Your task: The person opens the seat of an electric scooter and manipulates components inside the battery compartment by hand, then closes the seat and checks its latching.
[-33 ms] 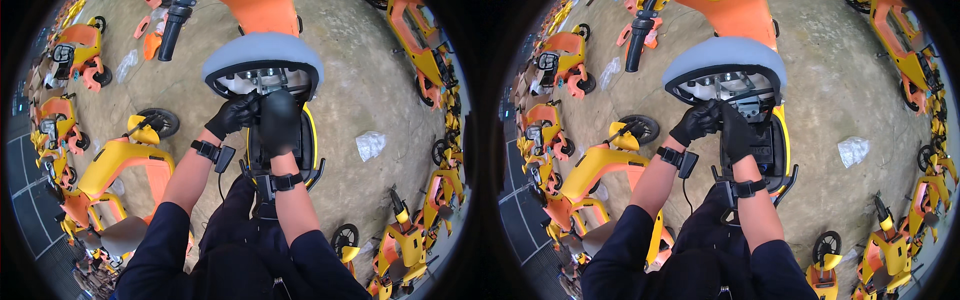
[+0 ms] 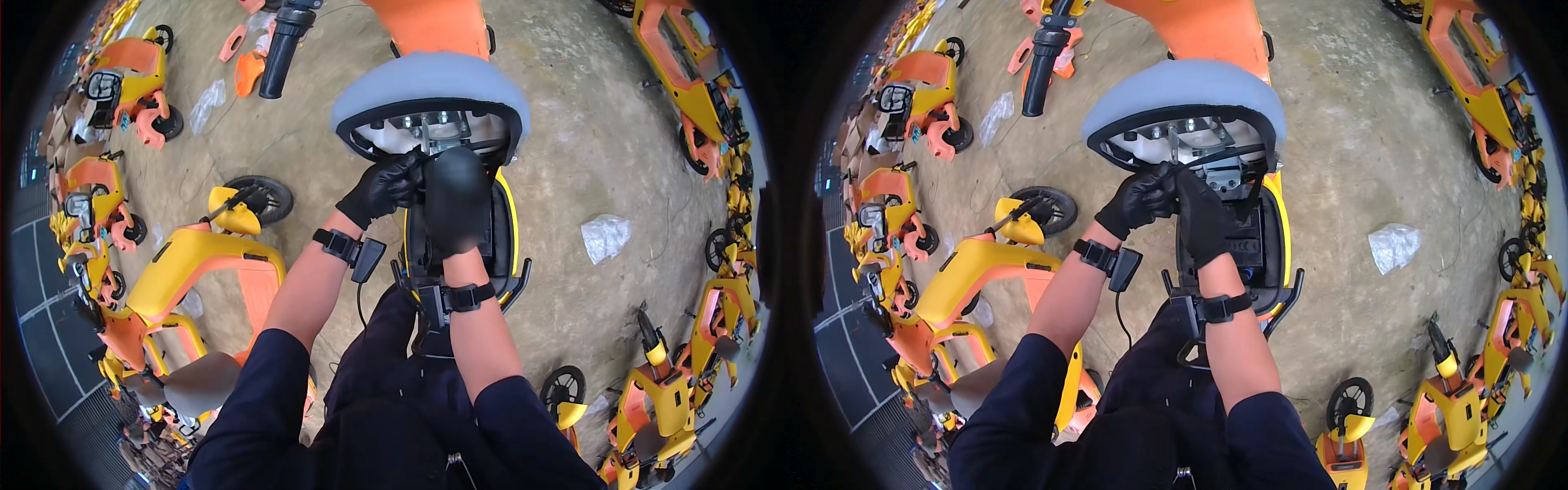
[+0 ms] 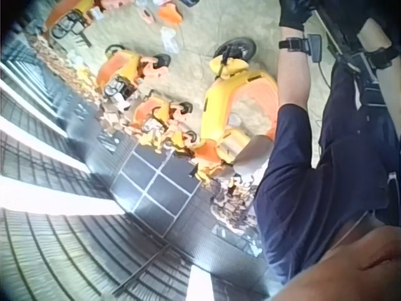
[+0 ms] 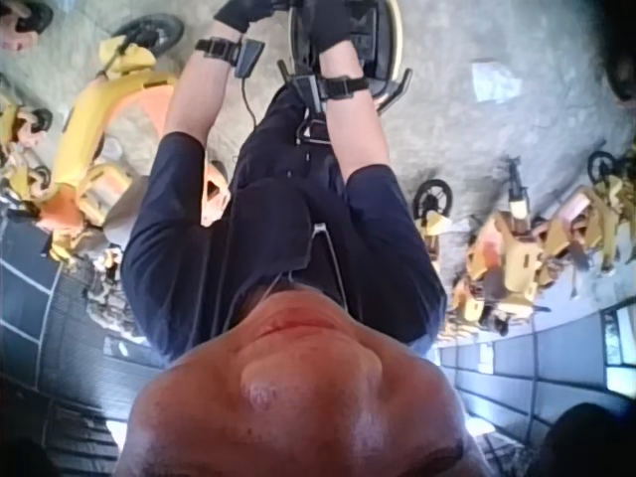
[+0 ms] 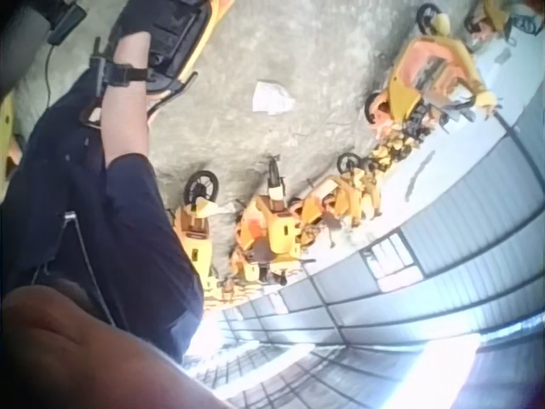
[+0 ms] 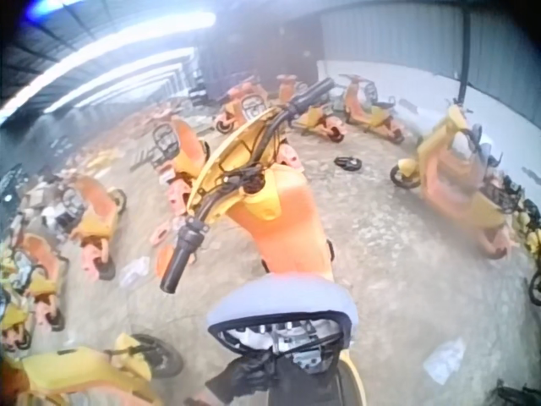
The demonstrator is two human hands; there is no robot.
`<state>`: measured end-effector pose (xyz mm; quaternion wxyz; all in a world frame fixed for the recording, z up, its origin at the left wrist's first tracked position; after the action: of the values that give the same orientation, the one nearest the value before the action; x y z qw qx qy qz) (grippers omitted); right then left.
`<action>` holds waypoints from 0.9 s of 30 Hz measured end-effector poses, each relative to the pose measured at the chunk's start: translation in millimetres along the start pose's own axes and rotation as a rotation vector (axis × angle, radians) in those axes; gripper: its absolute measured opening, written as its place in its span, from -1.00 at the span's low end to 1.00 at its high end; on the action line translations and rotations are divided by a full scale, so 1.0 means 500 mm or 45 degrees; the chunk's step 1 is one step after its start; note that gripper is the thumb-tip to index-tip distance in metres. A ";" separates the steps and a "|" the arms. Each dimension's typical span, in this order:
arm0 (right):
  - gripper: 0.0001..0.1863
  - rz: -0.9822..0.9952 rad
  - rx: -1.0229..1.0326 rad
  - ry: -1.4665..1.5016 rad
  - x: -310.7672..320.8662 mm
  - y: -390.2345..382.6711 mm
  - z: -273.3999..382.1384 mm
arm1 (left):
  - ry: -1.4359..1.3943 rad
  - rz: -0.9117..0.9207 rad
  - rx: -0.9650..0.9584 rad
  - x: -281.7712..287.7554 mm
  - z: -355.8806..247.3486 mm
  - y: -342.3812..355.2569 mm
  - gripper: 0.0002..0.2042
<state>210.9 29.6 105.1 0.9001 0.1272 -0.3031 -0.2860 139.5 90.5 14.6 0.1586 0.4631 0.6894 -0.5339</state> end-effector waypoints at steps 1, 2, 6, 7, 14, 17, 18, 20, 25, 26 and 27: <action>-0.76 -0.006 0.064 -0.090 0.002 0.001 0.000 | 0.002 0.001 -0.002 0.000 0.006 0.005 -0.65; -0.77 -0.012 0.125 -0.181 0.002 0.000 0.002 | -0.020 -0.002 -0.037 0.006 0.014 0.009 -0.64; -0.81 -0.026 -0.173 0.447 -0.041 -0.043 -0.086 | 0.011 0.047 -0.035 0.001 0.020 0.018 -0.64; -0.81 -0.048 -0.282 0.421 -0.049 -0.049 -0.100 | 0.025 0.078 0.028 -0.005 0.024 0.015 -0.64; -0.83 -0.195 -0.309 0.551 -0.062 -0.036 -0.097 | -0.120 0.036 -0.223 0.008 -0.028 0.005 -0.73; -0.81 -0.208 -0.260 0.774 -0.058 -0.036 -0.095 | -0.491 -0.274 -0.277 0.047 -0.050 -0.004 -0.72; -0.80 -0.197 -0.220 0.832 -0.063 -0.035 -0.088 | -0.492 -0.278 -0.284 0.059 -0.052 0.000 -0.72; -0.77 -0.155 -0.269 0.657 -0.068 -0.019 -0.096 | -0.489 0.368 -0.183 0.008 -0.047 0.003 -0.73; -0.74 0.141 0.014 -0.080 -0.007 -0.020 -0.060 | -0.234 -0.105 -0.075 0.001 0.010 -0.024 -0.81; -0.82 0.133 -0.464 0.585 -0.033 -0.041 -0.087 | -0.200 -0.089 -0.096 0.002 0.010 -0.034 -0.82; -0.82 0.132 -0.464 0.591 -0.041 -0.051 -0.097 | -0.091 -0.063 -0.174 0.017 0.008 -0.037 -0.84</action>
<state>216.5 24.0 47.0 0.9667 0.0098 -0.0390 -0.2527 119.0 90.7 18.0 0.2012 0.4144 0.7295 -0.5055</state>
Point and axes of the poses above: each hand's wrist, its own y-axis towards the middle knuckle, its own x-axis out of the back of the hand, z = x × y, the point moved 8 cm from there along y, towards the middle knuckle, and after that the axes turned 10 degrees about x, right-handed, at the moved point
